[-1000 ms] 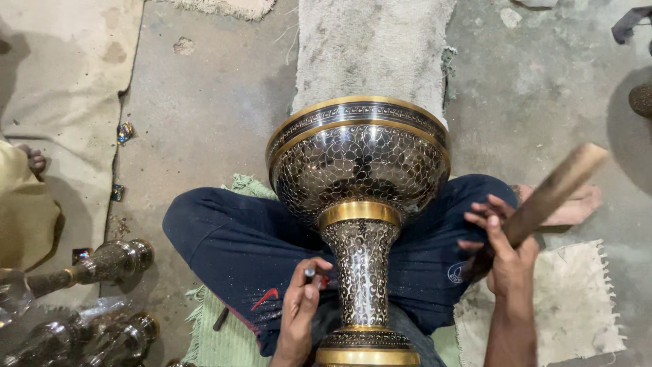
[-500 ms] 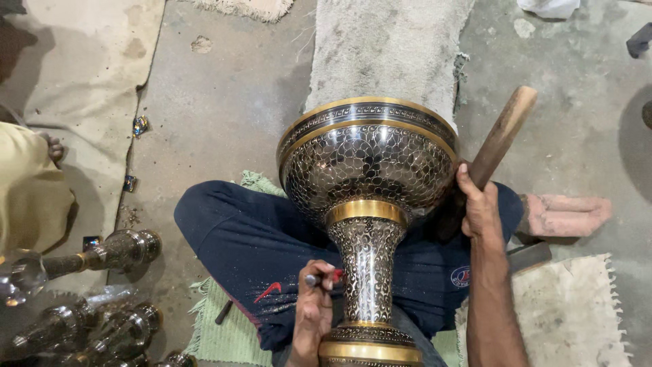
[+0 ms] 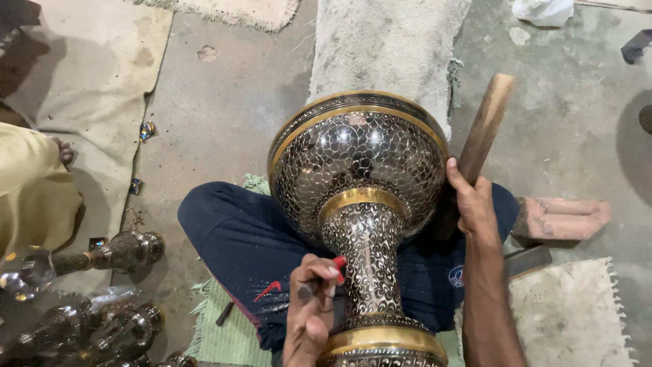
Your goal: The person sits cross-legged on the floor holding an engraved brass vase between their legs. They hold a small punch against the vase's patterned surface with one hand and strike it repeatedly with a wooden mallet held in the other hand, working around the vase and repositioning the punch to hammer the decorative design, occasionally rotating the vase.
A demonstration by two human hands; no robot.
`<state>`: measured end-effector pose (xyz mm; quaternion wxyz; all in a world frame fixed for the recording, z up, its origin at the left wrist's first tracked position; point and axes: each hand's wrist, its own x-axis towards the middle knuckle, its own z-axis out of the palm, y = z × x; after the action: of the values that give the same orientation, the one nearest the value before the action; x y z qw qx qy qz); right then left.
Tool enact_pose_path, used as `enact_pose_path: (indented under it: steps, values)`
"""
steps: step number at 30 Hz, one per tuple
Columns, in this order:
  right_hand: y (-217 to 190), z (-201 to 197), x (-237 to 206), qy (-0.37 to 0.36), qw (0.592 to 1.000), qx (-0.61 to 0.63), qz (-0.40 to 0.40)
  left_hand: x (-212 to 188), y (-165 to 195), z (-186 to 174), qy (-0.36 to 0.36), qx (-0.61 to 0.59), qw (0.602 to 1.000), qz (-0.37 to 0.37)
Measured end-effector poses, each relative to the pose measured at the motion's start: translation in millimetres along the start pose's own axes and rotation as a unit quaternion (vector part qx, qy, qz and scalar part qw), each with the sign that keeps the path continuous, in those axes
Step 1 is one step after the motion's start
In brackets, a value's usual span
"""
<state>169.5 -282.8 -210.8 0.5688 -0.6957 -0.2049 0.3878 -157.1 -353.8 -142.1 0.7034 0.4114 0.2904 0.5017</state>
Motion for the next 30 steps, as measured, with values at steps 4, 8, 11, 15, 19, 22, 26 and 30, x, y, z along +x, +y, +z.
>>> enact_pose_path:
  steps: [4, 8, 11, 15, 19, 22, 26, 30]
  values:
    - [9.3, 0.0, -8.4, -0.002, 1.0, -0.014, -0.001, -6.7, 0.5, -17.0, 0.007, -0.033, 0.999, -0.03]
    - [13.4, 1.6, -14.9, 0.006, 0.995, -0.065, -0.076, 7.4, -9.5, -39.1, -0.019, -0.083, 0.995, 0.049]
    - [14.1, 1.3, -16.6, 0.013, 0.99, -0.094, -0.104, 7.2, -8.7, -40.0, -0.043, -0.107, 0.991, 0.064]
    - [17.6, -0.6, -15.1, 0.014, 0.99, -0.107, -0.088, -2.5, 7.6, -38.4, -0.029, -0.049, 0.998, -0.029]
    - [21.0, -0.9, -19.8, 0.0, 0.996, -0.053, -0.07, -0.1, 18.4, -37.1, -0.012, -0.025, 0.999, -0.025]
    - [18.0, -0.6, -33.7, 0.007, 1.0, 0.004, 0.021, 6.5, 28.0, -39.4, -0.016, 0.011, 1.0, -0.005]
    - [7.5, -1.2, -60.2, 0.037, 0.998, 0.026, -0.053, 27.4, 39.9, -52.2, 0.053, 0.075, 0.995, -0.049]
    - [2.3, -20.0, -78.1, 0.051, 0.98, 0.018, -0.192, 75.5, 37.1, -79.0, 0.055, 0.145, 0.988, -0.021]
